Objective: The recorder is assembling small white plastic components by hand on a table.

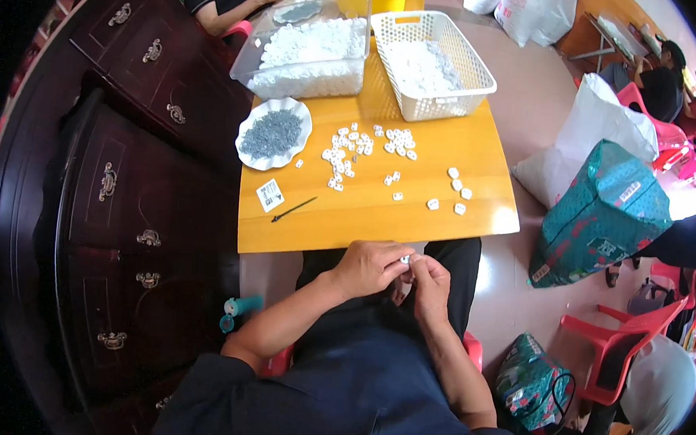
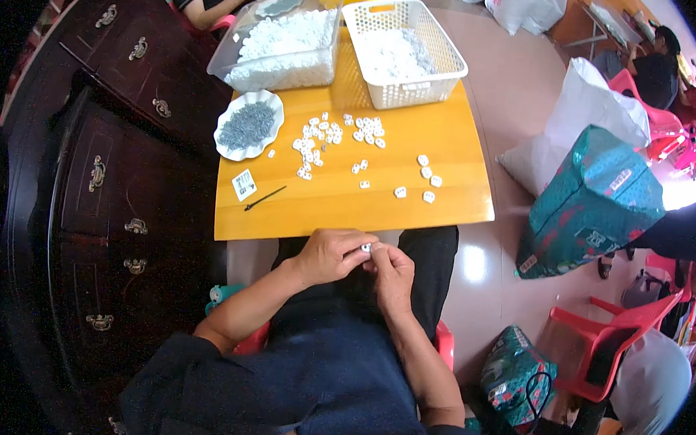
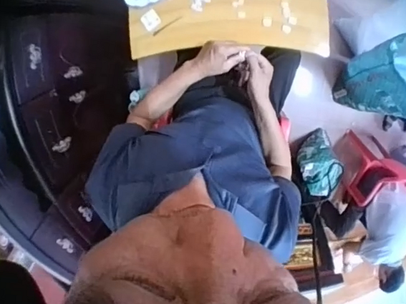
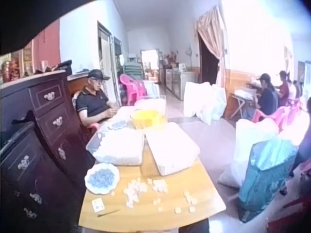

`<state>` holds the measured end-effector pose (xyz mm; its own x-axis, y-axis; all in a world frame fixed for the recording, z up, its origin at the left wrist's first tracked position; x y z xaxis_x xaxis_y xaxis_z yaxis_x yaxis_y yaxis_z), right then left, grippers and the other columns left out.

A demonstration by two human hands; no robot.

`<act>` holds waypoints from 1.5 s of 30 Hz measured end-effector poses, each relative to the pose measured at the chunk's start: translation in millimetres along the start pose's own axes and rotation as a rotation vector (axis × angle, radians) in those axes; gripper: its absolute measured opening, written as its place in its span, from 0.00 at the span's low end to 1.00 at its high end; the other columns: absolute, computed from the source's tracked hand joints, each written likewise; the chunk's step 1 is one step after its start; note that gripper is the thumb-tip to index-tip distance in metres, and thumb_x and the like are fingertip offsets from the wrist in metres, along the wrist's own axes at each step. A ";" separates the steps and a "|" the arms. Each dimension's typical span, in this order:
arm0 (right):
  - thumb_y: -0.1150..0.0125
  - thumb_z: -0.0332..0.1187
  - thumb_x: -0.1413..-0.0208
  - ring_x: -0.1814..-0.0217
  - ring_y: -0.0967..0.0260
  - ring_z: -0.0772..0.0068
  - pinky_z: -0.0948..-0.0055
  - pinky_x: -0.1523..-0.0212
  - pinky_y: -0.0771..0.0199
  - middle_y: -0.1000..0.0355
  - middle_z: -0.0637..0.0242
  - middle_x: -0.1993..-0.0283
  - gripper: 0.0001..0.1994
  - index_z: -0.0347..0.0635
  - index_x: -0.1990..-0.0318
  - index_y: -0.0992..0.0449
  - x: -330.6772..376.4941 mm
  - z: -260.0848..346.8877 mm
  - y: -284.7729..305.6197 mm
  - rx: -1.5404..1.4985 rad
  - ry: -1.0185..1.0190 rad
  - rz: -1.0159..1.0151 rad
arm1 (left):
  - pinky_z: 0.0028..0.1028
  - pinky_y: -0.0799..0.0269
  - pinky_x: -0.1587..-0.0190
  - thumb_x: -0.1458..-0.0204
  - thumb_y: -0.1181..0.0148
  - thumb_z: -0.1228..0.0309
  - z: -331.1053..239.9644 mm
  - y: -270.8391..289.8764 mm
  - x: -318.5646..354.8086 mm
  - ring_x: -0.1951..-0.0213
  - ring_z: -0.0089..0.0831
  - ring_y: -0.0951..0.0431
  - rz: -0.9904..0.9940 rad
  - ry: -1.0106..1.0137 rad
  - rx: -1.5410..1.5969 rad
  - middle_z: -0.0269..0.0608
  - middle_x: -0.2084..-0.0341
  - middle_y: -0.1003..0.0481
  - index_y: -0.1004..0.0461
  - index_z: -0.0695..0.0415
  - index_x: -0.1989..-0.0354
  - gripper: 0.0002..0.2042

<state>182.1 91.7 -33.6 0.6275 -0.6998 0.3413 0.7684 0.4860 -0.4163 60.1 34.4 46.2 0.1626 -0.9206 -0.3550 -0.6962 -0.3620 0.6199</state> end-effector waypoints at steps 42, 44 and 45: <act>0.36 0.32 0.40 0.74 0.25 0.71 0.71 0.67 0.25 0.23 0.58 0.76 0.08 0.34 0.64 0.21 -48.8 103.7 48.0 0.919 0.497 -0.335 | 0.42 0.23 0.63 0.45 0.37 0.70 98.7 61.3 -29.3 0.65 0.45 0.19 -0.226 0.195 -0.459 0.40 0.67 0.22 0.18 0.52 0.54 0.11; 0.36 0.32 0.40 0.74 0.25 0.72 0.71 0.67 0.25 0.23 0.58 0.76 0.08 0.34 0.64 0.21 -48.4 104.0 46.4 0.914 0.493 -0.337 | 0.41 0.23 0.63 0.46 0.36 0.70 98.1 61.9 -25.2 0.65 0.44 0.20 -0.224 0.169 -0.444 0.39 0.68 0.22 0.18 0.52 0.55 0.10; 0.36 0.32 0.40 0.74 0.25 0.72 0.71 0.67 0.25 0.23 0.58 0.76 0.09 0.34 0.64 0.21 -47.8 104.3 45.6 0.913 0.499 -0.335 | 0.39 0.23 0.63 0.46 0.35 0.71 97.9 61.9 -22.7 0.66 0.44 0.20 -0.221 0.152 -0.390 0.39 0.67 0.22 0.18 0.51 0.55 0.11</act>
<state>200.2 202.0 19.0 0.4059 -0.9023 -0.1454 0.8237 0.2922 0.4860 -55.1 47.2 24.2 0.3980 -0.8159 -0.4195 -0.3232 -0.5527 0.7682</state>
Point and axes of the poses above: each hand's wrist, its own x-axis away from the middle knuckle, its own y-axis out of the back of the hand, z = x × y, the point moved 7 cm from there along -x, towards the middle knuckle
